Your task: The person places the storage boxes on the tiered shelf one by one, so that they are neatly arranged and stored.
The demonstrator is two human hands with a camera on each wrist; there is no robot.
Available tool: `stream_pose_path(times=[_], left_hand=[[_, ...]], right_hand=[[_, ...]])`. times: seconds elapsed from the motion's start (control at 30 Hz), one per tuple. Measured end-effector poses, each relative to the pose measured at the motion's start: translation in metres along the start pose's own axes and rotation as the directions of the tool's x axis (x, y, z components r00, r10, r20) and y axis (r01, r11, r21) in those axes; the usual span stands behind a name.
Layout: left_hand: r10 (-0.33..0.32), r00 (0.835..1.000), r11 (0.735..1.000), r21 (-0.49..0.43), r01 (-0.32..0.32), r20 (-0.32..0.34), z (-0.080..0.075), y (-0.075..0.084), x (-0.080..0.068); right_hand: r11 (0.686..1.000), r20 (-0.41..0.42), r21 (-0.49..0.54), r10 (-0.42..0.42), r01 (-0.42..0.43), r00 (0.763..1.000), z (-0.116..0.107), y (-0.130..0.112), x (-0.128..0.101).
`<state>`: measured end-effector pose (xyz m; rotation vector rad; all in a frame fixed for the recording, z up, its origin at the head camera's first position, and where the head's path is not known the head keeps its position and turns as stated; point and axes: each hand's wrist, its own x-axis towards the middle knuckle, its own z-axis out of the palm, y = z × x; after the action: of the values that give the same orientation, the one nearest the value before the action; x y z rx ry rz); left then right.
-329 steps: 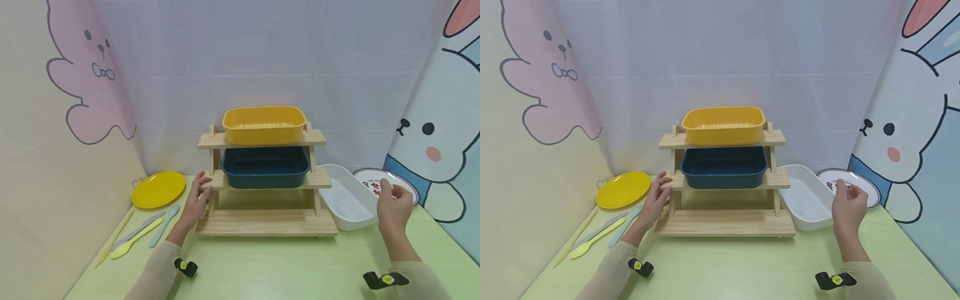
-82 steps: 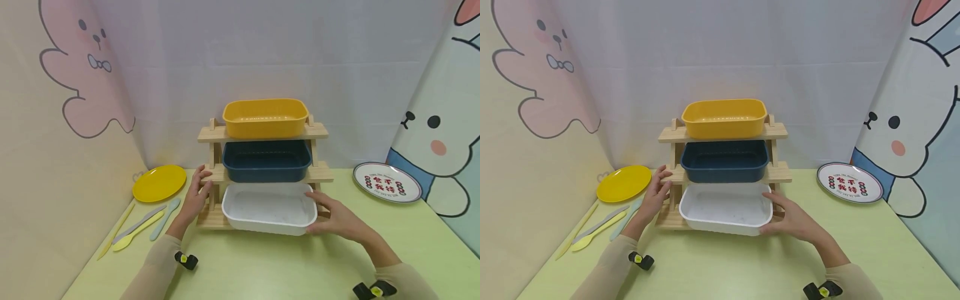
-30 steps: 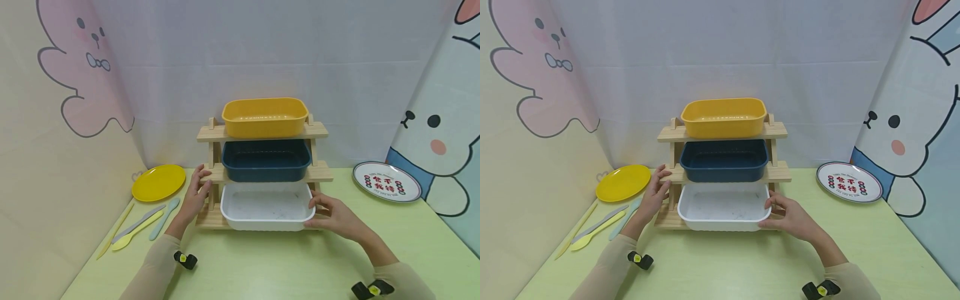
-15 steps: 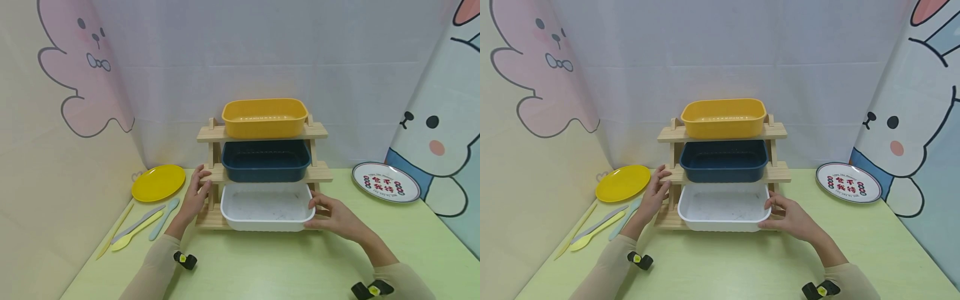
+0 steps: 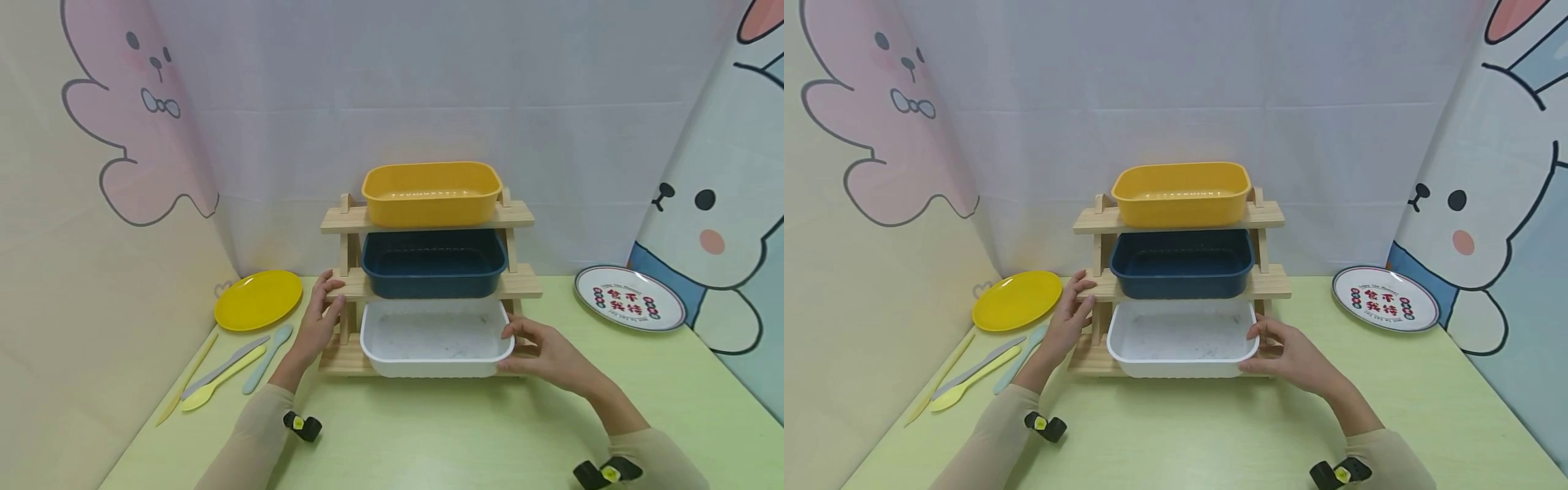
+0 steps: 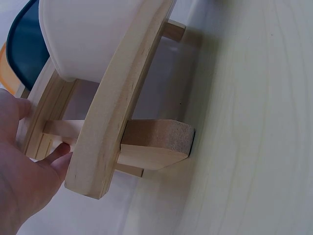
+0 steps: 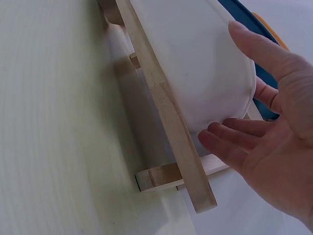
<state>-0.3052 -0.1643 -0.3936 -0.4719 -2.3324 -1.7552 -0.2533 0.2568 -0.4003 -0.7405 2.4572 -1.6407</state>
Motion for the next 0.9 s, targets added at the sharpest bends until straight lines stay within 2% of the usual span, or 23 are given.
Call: stream_pose_path(times=[0.07,0.27,0.47,0.53,0.6,0.67,0.77,0.83,0.9], left_hand=[[0.002,1.0,1.0,-0.003,-0.002,0.0,0.0,-0.004,0.001],[0.022,0.999,1.0,-0.018,-0.022,-0.023,0.001,-0.03,0.011],[0.026,0.999,0.999,-0.018,-0.027,-0.042,-0.005,-0.028,0.011],[0.022,0.998,0.999,-0.036,-0.024,-0.058,-0.008,-0.025,0.01],[0.013,0.997,0.998,-0.055,-0.017,-0.071,-0.013,-0.022,0.01],[0.006,0.997,0.998,-0.061,-0.011,-0.071,-0.016,-0.019,0.008],[-0.014,0.998,0.999,-0.045,0.012,-0.06,-0.022,-0.013,0.005],[-0.021,0.998,0.999,-0.034,0.019,-0.056,-0.027,-0.007,0.002],[-0.019,0.998,1.0,-0.014,0.018,-0.057,-0.033,0.001,-0.001]], right_hand=[[1.0,-0.001,-0.027,0.005,-0.005,1.0,-0.002,-0.001,-0.001],[0.988,0.017,-0.156,-0.018,0.02,1.0,-0.014,-0.008,-0.004],[0.961,0.018,-0.274,-0.015,0.02,1.0,-0.04,-0.028,-0.016],[0.943,-0.014,-0.333,-0.016,0.01,1.0,-0.05,-0.033,-0.02],[0.925,-0.08,-0.379,-0.048,0.014,0.996,-0.06,-0.037,-0.023],[0.92,-0.173,-0.389,-0.11,0.035,0.979,-0.067,-0.038,-0.025],[0.913,-0.306,-0.395,-0.238,0.105,0.922,-0.076,-0.038,-0.028],[0.896,-0.352,-0.418,-0.312,0.15,0.882,-0.08,-0.039,-0.029],[0.872,-0.371,-0.463,-0.351,0.157,0.86,-0.082,-0.041,-0.032]])
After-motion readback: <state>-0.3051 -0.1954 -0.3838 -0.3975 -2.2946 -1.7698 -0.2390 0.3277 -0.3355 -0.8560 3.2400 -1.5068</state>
